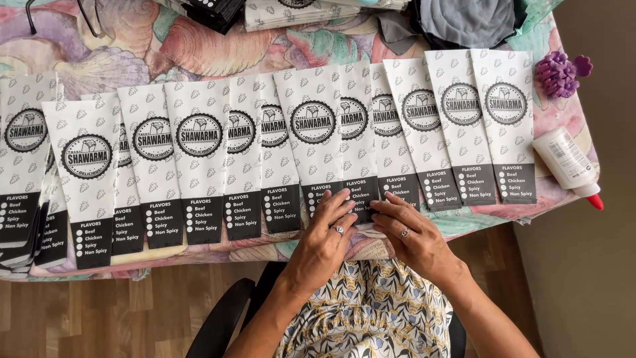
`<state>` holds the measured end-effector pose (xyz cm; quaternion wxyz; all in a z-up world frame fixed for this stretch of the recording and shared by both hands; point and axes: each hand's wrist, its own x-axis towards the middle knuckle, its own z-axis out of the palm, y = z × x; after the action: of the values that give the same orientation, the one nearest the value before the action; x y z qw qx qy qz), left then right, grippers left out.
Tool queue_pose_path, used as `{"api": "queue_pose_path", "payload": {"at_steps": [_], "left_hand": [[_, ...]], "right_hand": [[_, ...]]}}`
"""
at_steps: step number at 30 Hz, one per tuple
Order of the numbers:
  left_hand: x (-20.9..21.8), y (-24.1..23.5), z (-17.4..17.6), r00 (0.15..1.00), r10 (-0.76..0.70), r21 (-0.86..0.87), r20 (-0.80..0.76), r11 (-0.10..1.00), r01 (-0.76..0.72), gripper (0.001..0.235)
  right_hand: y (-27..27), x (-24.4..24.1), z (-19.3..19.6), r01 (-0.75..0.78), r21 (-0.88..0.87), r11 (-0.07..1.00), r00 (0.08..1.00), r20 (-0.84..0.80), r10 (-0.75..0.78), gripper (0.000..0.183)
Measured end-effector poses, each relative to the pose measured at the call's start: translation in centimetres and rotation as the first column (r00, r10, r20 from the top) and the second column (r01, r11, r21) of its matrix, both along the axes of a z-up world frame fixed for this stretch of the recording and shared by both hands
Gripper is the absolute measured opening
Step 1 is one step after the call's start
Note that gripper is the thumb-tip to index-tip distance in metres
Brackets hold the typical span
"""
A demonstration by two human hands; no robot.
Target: Applying liquid glue to the edges of paper bags and pressing them to seal the bottom or sides.
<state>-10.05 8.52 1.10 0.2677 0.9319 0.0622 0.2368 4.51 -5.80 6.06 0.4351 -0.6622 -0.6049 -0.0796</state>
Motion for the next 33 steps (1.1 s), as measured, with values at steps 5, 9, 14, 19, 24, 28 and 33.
{"api": "queue_pose_path", "payload": {"at_steps": [5,9,14,19,24,28,33], "left_hand": [[0.1,0.0,-0.5,1.000,-0.006,-0.046,0.006,0.999,0.006,0.012],[0.1,-0.3,0.1,1.000,0.009,-0.079,0.013,0.997,-0.008,0.009],[0.4,-0.6,0.6,1.000,0.017,-0.115,0.008,0.993,-0.016,0.009],[0.7,-0.5,2.3,0.998,0.070,-0.053,0.003,0.996,-0.069,0.009],[1.3,-1.1,1.4,0.985,0.149,-0.114,-0.082,0.981,-0.158,0.012],[2.0,-1.4,-0.1,0.972,0.214,-0.263,-0.098,0.936,-0.232,0.011],[2.1,-1.5,2.2,0.961,0.275,-0.356,-0.024,0.896,-0.265,0.019]], "right_hand": [[0.0,0.0,0.1,-0.003,-0.008,1.000,0.999,-0.032,0.003,0.014],[0.0,0.0,0.2,0.022,-0.038,0.999,0.998,-0.061,-0.025,0.010],[0.2,0.1,-0.2,0.025,-0.046,0.999,0.997,-0.074,-0.029,0.008],[0.4,0.2,-1.5,0.036,-0.053,0.998,0.997,-0.064,-0.039,0.008],[1.1,-0.3,-1.3,0.087,-0.051,0.995,0.989,-0.114,-0.093,0.004],[1.1,-0.1,-1.6,0.110,-0.024,0.994,0.977,-0.178,-0.113,0.005],[1.7,-0.7,-0.8,0.133,-0.085,0.987,0.967,-0.209,-0.148,0.022]]}}
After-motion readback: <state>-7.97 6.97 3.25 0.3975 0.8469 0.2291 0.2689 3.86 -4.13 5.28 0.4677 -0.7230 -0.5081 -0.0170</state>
